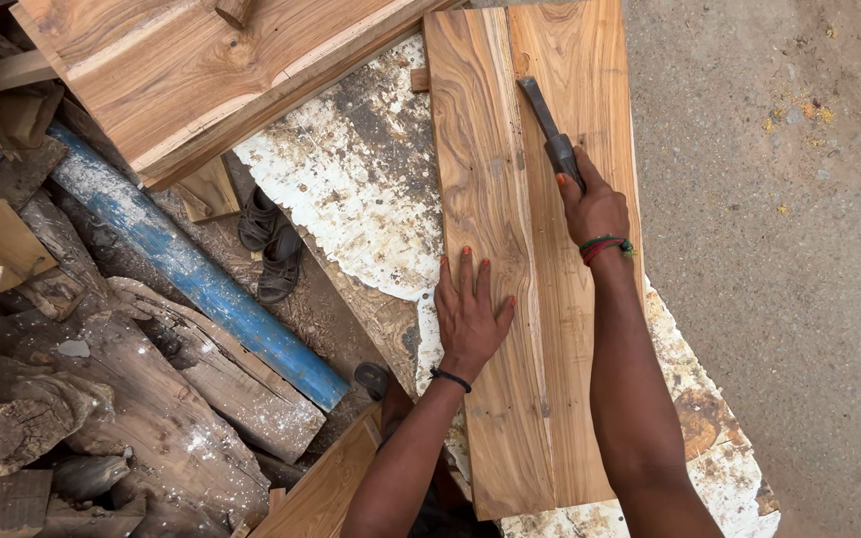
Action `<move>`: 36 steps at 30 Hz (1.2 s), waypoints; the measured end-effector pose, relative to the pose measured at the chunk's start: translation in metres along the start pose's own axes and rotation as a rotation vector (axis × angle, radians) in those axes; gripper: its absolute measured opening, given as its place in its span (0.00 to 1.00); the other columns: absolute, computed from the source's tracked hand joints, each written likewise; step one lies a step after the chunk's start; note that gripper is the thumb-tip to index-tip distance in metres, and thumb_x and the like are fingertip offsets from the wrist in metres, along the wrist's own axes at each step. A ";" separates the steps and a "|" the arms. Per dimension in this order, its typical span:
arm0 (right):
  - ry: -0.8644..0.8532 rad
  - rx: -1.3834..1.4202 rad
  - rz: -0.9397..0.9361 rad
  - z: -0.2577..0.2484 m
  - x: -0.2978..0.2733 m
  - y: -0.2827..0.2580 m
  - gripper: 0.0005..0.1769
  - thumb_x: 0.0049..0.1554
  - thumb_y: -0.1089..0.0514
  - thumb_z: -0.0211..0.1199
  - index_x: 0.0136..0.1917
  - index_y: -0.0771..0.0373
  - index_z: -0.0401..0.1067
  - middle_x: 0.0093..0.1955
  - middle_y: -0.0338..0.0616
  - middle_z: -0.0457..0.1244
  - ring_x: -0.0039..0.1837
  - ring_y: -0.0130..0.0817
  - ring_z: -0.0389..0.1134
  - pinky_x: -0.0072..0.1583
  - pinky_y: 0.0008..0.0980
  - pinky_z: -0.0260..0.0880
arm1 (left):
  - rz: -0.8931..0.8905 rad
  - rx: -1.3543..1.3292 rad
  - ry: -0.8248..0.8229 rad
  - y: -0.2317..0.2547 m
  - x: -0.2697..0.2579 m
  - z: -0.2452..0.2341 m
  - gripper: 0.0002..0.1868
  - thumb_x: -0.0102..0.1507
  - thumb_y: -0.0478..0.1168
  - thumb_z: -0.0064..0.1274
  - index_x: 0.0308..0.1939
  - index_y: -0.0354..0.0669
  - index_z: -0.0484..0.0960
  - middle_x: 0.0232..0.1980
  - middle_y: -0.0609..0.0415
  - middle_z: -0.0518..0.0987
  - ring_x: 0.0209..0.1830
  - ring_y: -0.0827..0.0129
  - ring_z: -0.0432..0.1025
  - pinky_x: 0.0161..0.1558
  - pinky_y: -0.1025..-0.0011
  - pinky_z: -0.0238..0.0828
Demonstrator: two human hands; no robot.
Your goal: The person uses a chisel and a wooden mallet to carve a rectangular recess into a wooden plank. They repeatedly strike the chisel to remove wood chips and shape the surface, occasionally adjusting the tool's position to refine the edges of the cut.
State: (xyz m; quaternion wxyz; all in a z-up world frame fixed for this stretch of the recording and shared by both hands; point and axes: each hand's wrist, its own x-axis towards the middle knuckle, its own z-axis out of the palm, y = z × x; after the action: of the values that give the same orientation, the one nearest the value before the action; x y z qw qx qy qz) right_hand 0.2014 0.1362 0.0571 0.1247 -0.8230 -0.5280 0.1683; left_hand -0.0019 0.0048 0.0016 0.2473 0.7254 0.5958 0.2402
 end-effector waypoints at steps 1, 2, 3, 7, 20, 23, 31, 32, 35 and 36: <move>-0.013 -0.005 0.005 -0.004 -0.003 0.002 0.29 0.64 0.39 0.59 0.76 0.44 0.65 0.47 0.62 0.69 0.49 0.62 0.71 0.50 0.53 0.71 | -0.007 -0.014 -0.007 0.001 -0.002 0.000 0.36 0.64 0.54 0.56 0.70 0.35 0.71 0.81 0.39 0.54 0.80 0.35 0.45 0.70 0.38 0.49; -0.025 -0.010 0.009 -0.008 -0.007 0.005 0.29 0.64 0.39 0.59 0.76 0.44 0.65 0.47 0.60 0.69 0.49 0.61 0.71 0.50 0.53 0.71 | -0.010 -0.008 -0.015 -0.001 -0.004 -0.001 0.36 0.64 0.54 0.56 0.70 0.35 0.71 0.81 0.39 0.54 0.80 0.35 0.45 0.70 0.37 0.48; -0.034 -0.020 0.006 -0.014 -0.008 0.007 0.29 0.64 0.39 0.59 0.76 0.43 0.65 0.47 0.59 0.70 0.49 0.60 0.72 0.50 0.52 0.72 | -0.015 -0.007 -0.016 0.000 -0.003 -0.001 0.36 0.63 0.54 0.57 0.69 0.35 0.71 0.80 0.39 0.54 0.79 0.35 0.45 0.70 0.37 0.48; -0.108 0.147 0.096 -0.024 -0.073 0.029 0.31 0.62 0.42 0.59 0.77 0.44 0.63 0.41 0.54 0.71 0.42 0.49 0.76 0.47 0.44 0.74 | -0.003 -0.022 0.004 -0.001 -0.003 -0.004 0.36 0.63 0.54 0.56 0.70 0.36 0.71 0.81 0.40 0.55 0.79 0.35 0.46 0.72 0.37 0.47; -0.058 -0.015 0.095 0.002 -0.099 0.034 0.30 0.64 0.40 0.59 0.77 0.41 0.64 0.37 0.61 0.68 0.40 0.59 0.71 0.42 0.52 0.70 | 0.036 0.071 -0.061 0.003 -0.012 0.003 0.40 0.64 0.56 0.56 0.71 0.32 0.67 0.81 0.35 0.51 0.80 0.31 0.42 0.72 0.35 0.46; -0.006 0.084 0.009 0.003 -0.122 0.030 0.31 0.63 0.40 0.58 0.78 0.42 0.62 0.41 0.61 0.69 0.41 0.59 0.72 0.40 0.51 0.71 | 0.043 0.082 -0.016 -0.001 0.003 -0.005 0.40 0.63 0.56 0.56 0.71 0.33 0.68 0.81 0.34 0.51 0.79 0.31 0.42 0.71 0.35 0.46; 0.016 -0.040 0.040 0.028 -0.027 0.003 0.29 0.66 0.39 0.58 0.78 0.40 0.62 0.36 0.64 0.67 0.41 0.64 0.70 0.42 0.56 0.69 | 0.036 0.061 0.003 -0.002 -0.001 0.002 0.39 0.63 0.56 0.57 0.71 0.34 0.69 0.80 0.36 0.55 0.80 0.32 0.45 0.72 0.36 0.47; 0.020 -0.053 0.034 0.026 -0.017 -0.003 0.29 0.66 0.39 0.58 0.79 0.40 0.62 0.36 0.65 0.67 0.41 0.64 0.70 0.42 0.56 0.69 | 0.029 0.068 -0.002 0.000 -0.004 0.000 0.40 0.62 0.56 0.57 0.71 0.34 0.69 0.80 0.36 0.55 0.79 0.32 0.45 0.71 0.36 0.47; -0.032 -0.017 0.027 0.011 -0.043 0.006 0.31 0.64 0.39 0.58 0.78 0.40 0.62 0.35 0.62 0.68 0.41 0.62 0.71 0.42 0.55 0.69 | 0.036 0.062 -0.005 0.002 0.002 -0.004 0.39 0.62 0.56 0.57 0.70 0.35 0.70 0.80 0.36 0.54 0.79 0.32 0.45 0.71 0.36 0.47; -0.029 -0.011 0.047 0.008 -0.059 0.012 0.31 0.63 0.39 0.58 0.78 0.40 0.62 0.36 0.62 0.68 0.41 0.62 0.71 0.42 0.55 0.69 | 0.034 0.051 -0.005 -0.002 0.002 -0.005 0.39 0.62 0.56 0.57 0.70 0.35 0.70 0.81 0.37 0.54 0.80 0.33 0.45 0.72 0.36 0.47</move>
State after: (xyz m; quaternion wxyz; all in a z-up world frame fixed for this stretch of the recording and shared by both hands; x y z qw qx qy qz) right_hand 0.1850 0.0777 0.0539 0.1085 -0.8333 -0.5112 0.1802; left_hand -0.0058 0.0074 0.0043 0.2260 0.7421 0.5888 0.2271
